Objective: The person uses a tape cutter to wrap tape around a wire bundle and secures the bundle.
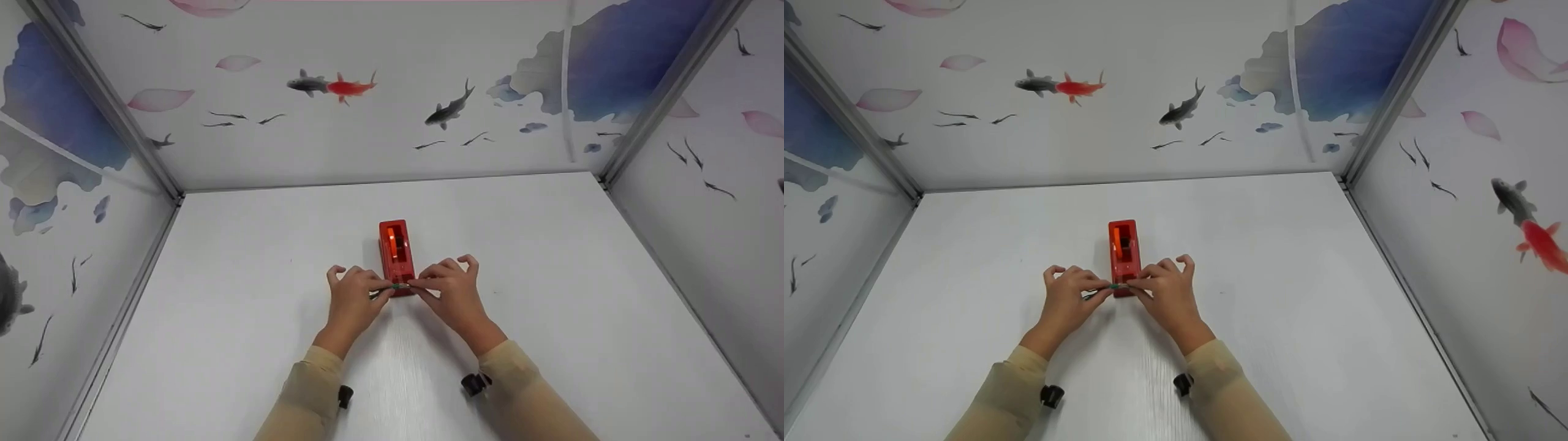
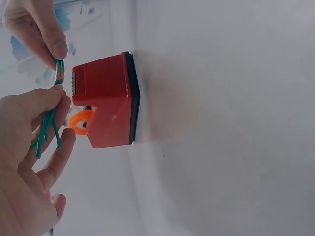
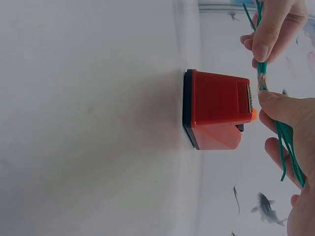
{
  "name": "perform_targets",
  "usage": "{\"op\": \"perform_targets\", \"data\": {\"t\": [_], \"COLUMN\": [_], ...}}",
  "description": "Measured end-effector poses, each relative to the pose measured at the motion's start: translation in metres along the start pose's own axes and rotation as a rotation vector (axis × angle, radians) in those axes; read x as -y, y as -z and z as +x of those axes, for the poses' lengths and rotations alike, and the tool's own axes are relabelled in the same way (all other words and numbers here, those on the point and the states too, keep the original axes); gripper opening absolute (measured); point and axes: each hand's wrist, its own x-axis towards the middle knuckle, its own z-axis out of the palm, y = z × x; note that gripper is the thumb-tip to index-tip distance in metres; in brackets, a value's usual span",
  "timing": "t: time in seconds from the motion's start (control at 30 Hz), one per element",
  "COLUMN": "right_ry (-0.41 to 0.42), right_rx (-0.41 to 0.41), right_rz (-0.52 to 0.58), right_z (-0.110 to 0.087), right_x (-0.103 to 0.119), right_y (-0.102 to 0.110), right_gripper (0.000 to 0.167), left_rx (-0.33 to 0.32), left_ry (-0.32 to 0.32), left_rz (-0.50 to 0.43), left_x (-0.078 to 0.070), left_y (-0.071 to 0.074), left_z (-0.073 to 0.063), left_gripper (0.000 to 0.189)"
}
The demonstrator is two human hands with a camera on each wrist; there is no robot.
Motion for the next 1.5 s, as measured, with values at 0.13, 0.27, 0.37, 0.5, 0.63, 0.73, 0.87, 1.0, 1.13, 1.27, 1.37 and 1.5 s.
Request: {"op": "perform_targets", "data": {"t": [0.13,0.27,0.37,0.5,0.63,0.73,0.87,1.0,1.13,1.27,1.37,1.5], "right_ry": [-0.029,-0.07,-0.127,-0.219,-0.293,-0.34,-0.37,-0.381,-0.399,-0.372,-0.331,-0.299], "right_rx": [0.014,0.042,0.086,0.187,0.285,0.352,0.408,0.414,0.377,0.329,0.301,0.263], "right_rz": [-0.011,-0.008,-0.01,0.064,0.251,0.395,0.479,0.484,0.485,0.459,0.423,0.385], "right_z": [0.0017,0.0029,0.0025,0.0019,0.0021,0.0024,0.0035,0.0043,0.0044,0.0051,0.0065,0.0084], "right_x": [0.0015,0.0029,0.003,0.0031,0.0014,-0.0016,-0.0039,-0.0037,-0.0033,-0.0035,-0.004,-0.0039], "right_y": [-0.0005,0.0005,0.0023,0.0019,0.0006,0.0014,0.0024,0.0014,0.0001,-0.0011,-0.0013,-0.0006], "right_gripper": [0.019,0.018,0.019,0.024,0.023,0.019,0.018,0.018,0.016,0.018,0.02,0.023], "left_rx": [-0.038,-0.066,-0.079,-0.092,-0.106,-0.113,-0.127,-0.144,-0.144,-0.139,-0.138,-0.115], "left_ry": [-0.016,-0.021,-0.018,-0.014,-0.012,-0.003,0.004,-0.004,-0.006,-0.002,0.002,0.021], "left_rz": [-0.014,-0.027,-0.051,-0.079,-0.072,-0.06,-0.062,-0.076,-0.093,-0.094,-0.092,-0.126], "left_x": [0.002,0.0033,0.0033,0.0044,0.0059,0.0064,0.006,0.0058,0.0055,0.0054,0.0051,0.0039], "left_y": [0.0005,-0.0008,-0.0022,-0.0021,-0.0018,-0.0021,-0.002,-0.0019,-0.0019,-0.0018,-0.0018,-0.0017], "left_z": [-0.0009,-0.0012,-0.0008,-0.0007,-0.0016,-0.0023,-0.0023,-0.0022,-0.0021,-0.0022,-0.0018,-0.0015], "left_gripper": [0.017,0.017,0.017,0.018,0.018,0.019,0.021,0.019,0.018,0.017,0.018,0.019]}}
